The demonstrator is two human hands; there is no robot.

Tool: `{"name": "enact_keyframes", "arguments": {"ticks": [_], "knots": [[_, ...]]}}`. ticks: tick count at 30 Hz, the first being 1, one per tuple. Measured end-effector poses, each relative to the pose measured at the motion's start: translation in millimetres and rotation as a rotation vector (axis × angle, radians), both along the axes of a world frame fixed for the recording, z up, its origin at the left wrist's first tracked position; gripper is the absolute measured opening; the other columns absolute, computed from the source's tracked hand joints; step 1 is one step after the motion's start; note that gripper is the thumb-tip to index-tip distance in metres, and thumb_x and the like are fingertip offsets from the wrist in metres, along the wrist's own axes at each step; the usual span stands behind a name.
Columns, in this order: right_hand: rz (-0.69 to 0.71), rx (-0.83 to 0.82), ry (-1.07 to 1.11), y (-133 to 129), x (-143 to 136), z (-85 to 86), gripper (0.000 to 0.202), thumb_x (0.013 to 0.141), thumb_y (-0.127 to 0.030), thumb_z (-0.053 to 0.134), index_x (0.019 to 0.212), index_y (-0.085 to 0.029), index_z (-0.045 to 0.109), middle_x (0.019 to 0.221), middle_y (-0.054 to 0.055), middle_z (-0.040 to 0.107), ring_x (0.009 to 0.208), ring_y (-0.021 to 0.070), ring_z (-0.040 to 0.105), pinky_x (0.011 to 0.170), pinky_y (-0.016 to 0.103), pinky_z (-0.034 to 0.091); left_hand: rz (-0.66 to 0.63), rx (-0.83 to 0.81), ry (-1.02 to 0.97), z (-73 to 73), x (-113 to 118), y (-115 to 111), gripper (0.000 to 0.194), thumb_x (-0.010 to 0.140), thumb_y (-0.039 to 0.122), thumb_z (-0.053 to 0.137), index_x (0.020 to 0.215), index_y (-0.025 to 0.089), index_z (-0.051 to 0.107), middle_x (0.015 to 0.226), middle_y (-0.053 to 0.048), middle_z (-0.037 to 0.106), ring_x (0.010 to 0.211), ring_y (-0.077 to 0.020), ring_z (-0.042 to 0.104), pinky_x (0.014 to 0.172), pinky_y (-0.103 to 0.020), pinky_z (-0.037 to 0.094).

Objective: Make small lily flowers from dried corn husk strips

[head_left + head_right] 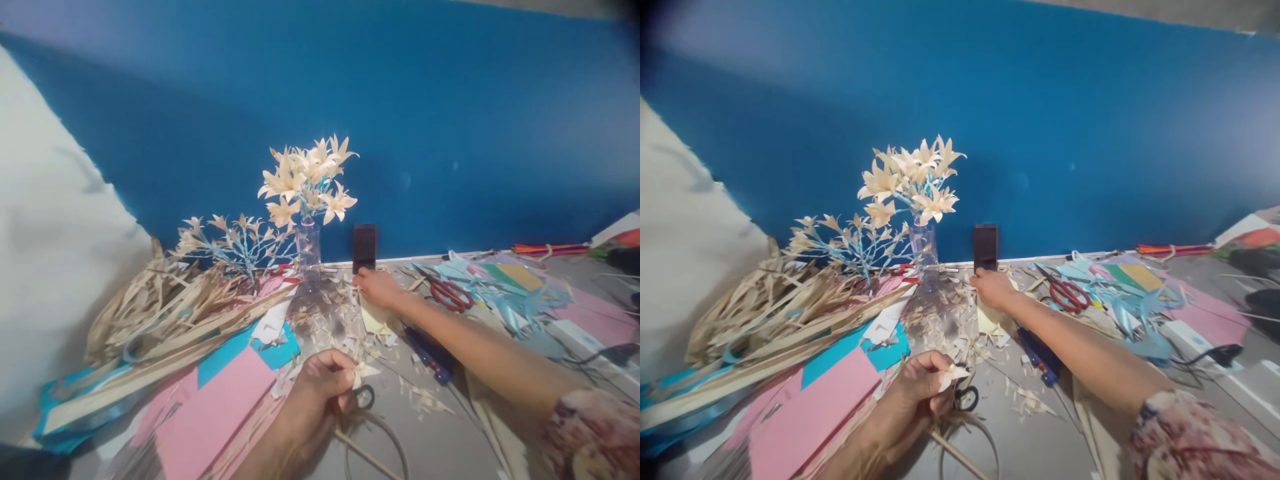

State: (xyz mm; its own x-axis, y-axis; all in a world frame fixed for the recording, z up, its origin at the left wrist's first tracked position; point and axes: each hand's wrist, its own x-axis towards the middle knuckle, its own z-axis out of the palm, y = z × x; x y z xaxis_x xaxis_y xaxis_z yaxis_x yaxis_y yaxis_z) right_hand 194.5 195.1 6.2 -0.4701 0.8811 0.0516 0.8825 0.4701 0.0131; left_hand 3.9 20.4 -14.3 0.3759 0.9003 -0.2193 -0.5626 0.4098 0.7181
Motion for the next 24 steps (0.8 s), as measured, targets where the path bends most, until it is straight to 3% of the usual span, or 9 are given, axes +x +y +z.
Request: {"name": "enact_keyframes", "arguments": {"ticks": [8, 12, 16, 20, 24], "knots": [[-0.027, -0.038, -0.016, 20, -5, -18.1, 0.027, 0.095, -0.025, 0.046, 0.105, -0.017, 0.07, 0.112, 0.016, 0.064, 0.099, 0.0268, 0.064, 0.076, 0.03, 0.043, 0.018, -0.027, -0.034, -11.5, 1, 3, 0.03, 0.06, 0.03, 0.09, 0.069, 0.015, 0.066, 0.041, 0.003, 0.052, 0.036, -0.007, 0.041, 0.044, -0.021, 0.027], [-0.044, -0.078, 0.129, 28, -5, -21.5, 0.025, 0.094, -0.023, 0.048, 0.096, -0.014, 0.071, 0.108, 0.016, 0.065, 0.093, 0.0256, 0.064, 0.074, 0.029, 0.04, 0.025, -0.015, -0.033, -11.3, -1, 6, 0.03, 0.061, 0.029, 0.09, 0.067, 0.014, 0.066, 0.045, 0.002, 0.055, 0.037, -0.0066, 0.043, 0.044, -0.021, 0.028], [-0.073, -0.149, 0.383, 30, 6, -13.8, 0.021, 0.093, -0.022, 0.047, 0.09, -0.013, 0.066, 0.096, 0.012, 0.065, 0.084, 0.0206, 0.061, 0.068, 0.027, 0.039, 0.018, -0.008, -0.005, -10.8, -2, 7, 0.03, 0.061, 0.03, 0.091, 0.067, 0.014, 0.065, 0.041, 0.002, 0.052, 0.036, -0.0065, 0.041, 0.044, -0.021, 0.028], [-0.065, -0.326, 0.649, 9, 23, 5.4, 0.026, 0.095, -0.034, 0.043, 0.088, -0.015, 0.059, 0.067, 0.0, 0.055, 0.061, 0.0136, 0.05, 0.054, 0.023, 0.035, 0.032, -0.006, -0.012, -7.0, -2, 5, 0.029, 0.063, 0.03, 0.09, 0.069, 0.015, 0.066, 0.047, 0.003, 0.055, 0.038, -0.0064, 0.044, 0.045, -0.021, 0.03], [0.004, -0.567, 0.867, -44, 32, 27.8, 0.041, 0.092, -0.055, 0.049, 0.088, -0.015, 0.058, 0.059, -0.005, 0.045, 0.05, 0.0092, 0.039, 0.047, 0.021, 0.027, 0.103, 0.01, -0.004, 5.1, -6, 4, 0.028, 0.06, 0.028, 0.091, 0.067, 0.014, 0.068, 0.091, -0.003, 0.068, 0.048, -0.003, 0.049, 0.047, -0.019, 0.033]]}}
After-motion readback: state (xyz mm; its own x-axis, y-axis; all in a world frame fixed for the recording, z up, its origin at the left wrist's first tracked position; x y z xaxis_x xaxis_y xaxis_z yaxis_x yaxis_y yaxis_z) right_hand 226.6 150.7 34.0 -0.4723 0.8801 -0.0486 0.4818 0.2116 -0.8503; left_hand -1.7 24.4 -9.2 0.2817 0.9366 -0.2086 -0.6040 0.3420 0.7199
